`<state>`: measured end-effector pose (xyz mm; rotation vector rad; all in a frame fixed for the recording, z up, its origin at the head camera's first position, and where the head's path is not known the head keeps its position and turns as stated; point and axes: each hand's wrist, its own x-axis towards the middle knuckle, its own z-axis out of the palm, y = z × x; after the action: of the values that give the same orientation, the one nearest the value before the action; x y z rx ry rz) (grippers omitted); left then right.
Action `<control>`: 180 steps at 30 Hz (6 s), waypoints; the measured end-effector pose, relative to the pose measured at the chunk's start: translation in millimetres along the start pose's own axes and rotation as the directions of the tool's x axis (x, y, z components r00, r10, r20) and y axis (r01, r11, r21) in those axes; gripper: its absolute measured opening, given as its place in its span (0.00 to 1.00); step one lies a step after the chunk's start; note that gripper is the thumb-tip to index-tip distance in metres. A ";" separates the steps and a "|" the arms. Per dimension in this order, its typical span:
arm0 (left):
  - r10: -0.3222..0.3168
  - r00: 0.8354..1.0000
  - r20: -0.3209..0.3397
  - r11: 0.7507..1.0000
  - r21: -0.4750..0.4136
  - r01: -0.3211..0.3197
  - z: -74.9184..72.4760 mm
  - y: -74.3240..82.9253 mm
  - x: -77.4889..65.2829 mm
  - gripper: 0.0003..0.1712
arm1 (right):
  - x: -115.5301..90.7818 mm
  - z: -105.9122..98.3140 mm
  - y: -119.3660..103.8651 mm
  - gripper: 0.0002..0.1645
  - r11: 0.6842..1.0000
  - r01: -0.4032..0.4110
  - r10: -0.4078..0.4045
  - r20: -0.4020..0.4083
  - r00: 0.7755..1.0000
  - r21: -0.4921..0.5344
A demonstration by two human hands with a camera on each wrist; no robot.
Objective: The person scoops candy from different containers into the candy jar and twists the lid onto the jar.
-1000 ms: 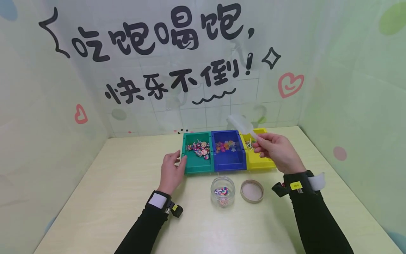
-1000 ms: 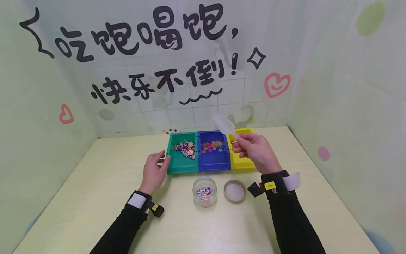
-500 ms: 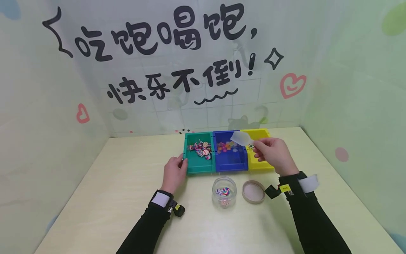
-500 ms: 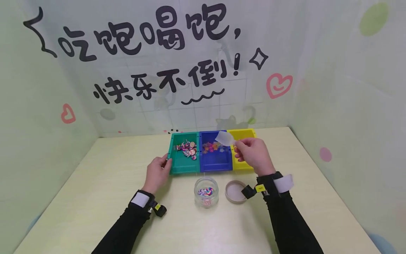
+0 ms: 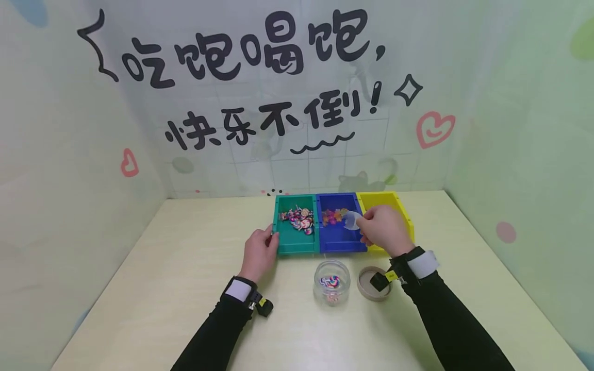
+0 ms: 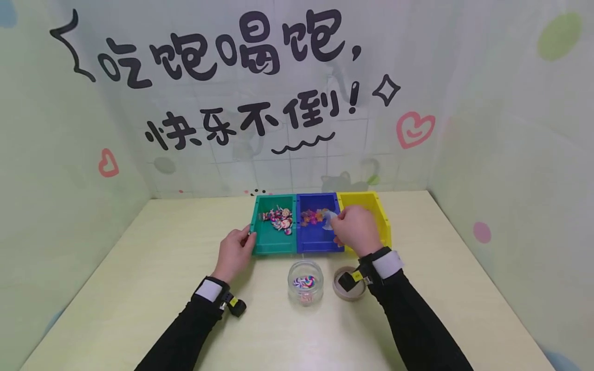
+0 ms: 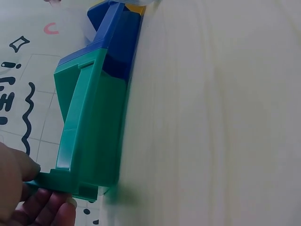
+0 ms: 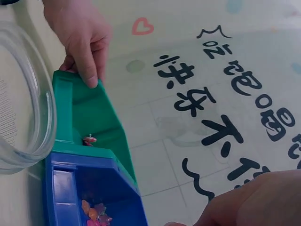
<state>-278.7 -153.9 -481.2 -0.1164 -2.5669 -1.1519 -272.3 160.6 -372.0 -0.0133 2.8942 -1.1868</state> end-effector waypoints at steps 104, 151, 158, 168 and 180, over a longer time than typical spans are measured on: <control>-0.084 0.994 0.072 0.990 -0.110 0.091 -2.4 -8.4 0.3 0.28 | 12.9 28.5 44.7 0.24 0.834 -0.120 0.136 0.010 0.991 0.538; 0.200 0.970 0.139 0.930 -0.340 -0.143 -12.8 48.6 -22.1 0.27 | -14.3 -48.7 33.9 0.30 0.828 0.098 -0.014 -0.154 0.988 0.552; 0.235 0.916 0.326 0.896 -0.438 -0.074 -4.6 51.1 -27.4 0.34 | -21.0 -61.9 31.2 0.30 0.845 0.132 -0.093 -0.102 0.990 0.519; 0.299 0.786 0.542 0.904 -0.425 -0.051 9.1 51.2 -35.5 0.52 | -23.6 -77.0 36.9 0.26 0.848 0.109 -0.137 0.015 0.990 0.519; 0.238 0.725 0.646 0.954 -0.297 -0.048 22.1 50.3 -41.3 0.51 | -30.8 -88.9 40.8 0.25 0.885 0.093 -0.156 0.103 0.982 0.456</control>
<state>-235.2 -101.5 -472.5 -0.9579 -2.8915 -1.6087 -243.0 252.4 -337.0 -0.2688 2.4651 -1.7733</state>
